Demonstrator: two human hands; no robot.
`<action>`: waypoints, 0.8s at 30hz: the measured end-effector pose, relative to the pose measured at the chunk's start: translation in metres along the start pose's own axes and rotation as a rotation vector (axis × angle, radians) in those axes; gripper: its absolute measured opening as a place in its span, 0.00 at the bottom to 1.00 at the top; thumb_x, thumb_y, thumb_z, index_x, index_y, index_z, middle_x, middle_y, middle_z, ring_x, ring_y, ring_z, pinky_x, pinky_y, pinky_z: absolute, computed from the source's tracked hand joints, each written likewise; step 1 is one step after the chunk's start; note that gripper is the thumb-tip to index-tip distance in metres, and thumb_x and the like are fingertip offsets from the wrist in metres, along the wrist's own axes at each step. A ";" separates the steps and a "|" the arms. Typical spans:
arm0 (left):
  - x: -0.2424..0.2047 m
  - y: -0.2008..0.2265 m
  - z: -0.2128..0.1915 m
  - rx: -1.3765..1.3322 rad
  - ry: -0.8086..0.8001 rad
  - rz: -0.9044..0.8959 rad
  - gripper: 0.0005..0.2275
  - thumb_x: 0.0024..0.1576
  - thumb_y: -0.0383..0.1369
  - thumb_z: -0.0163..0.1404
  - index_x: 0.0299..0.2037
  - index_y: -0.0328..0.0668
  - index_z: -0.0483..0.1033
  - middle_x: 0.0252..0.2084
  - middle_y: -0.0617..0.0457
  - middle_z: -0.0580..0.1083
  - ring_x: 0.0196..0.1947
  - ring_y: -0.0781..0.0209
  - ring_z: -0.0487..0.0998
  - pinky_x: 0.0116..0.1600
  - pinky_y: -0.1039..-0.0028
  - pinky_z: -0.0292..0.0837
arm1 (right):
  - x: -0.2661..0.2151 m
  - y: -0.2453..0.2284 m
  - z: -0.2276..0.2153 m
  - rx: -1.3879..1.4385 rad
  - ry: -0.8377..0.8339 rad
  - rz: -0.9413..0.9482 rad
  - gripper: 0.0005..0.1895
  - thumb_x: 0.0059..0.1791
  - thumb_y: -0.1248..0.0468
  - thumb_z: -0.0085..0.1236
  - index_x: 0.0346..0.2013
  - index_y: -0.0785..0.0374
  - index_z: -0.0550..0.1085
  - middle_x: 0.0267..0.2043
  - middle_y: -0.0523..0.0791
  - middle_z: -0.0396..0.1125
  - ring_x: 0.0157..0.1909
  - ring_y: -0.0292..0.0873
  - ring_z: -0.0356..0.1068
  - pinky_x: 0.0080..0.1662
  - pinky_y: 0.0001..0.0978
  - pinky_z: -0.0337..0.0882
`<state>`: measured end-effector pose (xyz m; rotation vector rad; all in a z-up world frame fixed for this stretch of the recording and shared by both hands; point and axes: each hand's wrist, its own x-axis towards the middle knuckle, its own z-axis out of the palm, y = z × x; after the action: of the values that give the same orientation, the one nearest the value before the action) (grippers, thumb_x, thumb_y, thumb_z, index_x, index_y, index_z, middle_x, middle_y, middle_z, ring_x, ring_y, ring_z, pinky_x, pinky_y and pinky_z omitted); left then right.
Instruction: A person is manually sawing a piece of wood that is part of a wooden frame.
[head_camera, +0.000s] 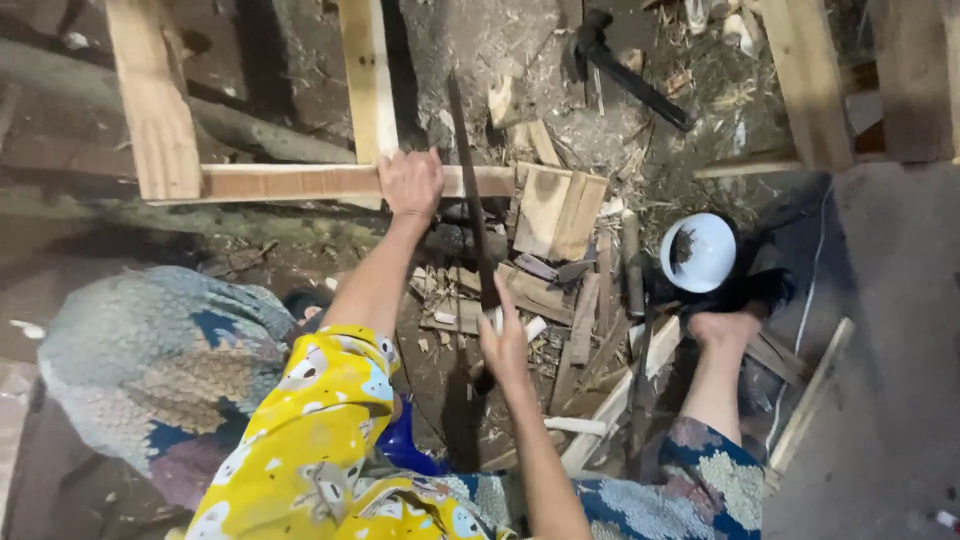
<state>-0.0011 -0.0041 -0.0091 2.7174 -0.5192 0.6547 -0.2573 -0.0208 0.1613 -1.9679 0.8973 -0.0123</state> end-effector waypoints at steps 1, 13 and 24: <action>0.006 -0.002 0.002 -0.018 0.006 0.007 0.15 0.53 0.38 0.45 0.13 0.46 0.71 0.12 0.52 0.66 0.18 0.55 0.69 0.34 0.61 0.58 | 0.026 -0.001 0.014 0.061 0.009 -0.044 0.35 0.44 0.75 0.51 0.64 0.48 0.59 0.62 0.51 0.59 0.62 0.56 0.56 0.60 0.51 0.58; 0.005 -0.007 0.013 -0.001 0.008 0.014 0.15 0.53 0.38 0.44 0.13 0.47 0.70 0.12 0.54 0.65 0.18 0.56 0.67 0.33 0.64 0.55 | 0.036 0.037 0.038 -0.010 0.017 -0.101 0.34 0.45 0.72 0.51 0.65 0.53 0.57 0.61 0.53 0.59 0.60 0.58 0.59 0.58 0.56 0.57; 0.009 -0.005 -0.006 0.004 -0.030 0.011 0.14 0.50 0.37 0.47 0.13 0.45 0.71 0.11 0.51 0.66 0.17 0.54 0.69 0.32 0.61 0.58 | -0.016 0.011 0.014 -0.029 0.037 -0.031 0.31 0.44 0.71 0.52 0.61 0.52 0.63 0.56 0.52 0.64 0.56 0.55 0.63 0.54 0.47 0.65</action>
<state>0.0059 -0.0001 -0.0010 2.7339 -0.5413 0.6189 -0.2701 -0.0041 0.1504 -2.0138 0.8951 -0.0538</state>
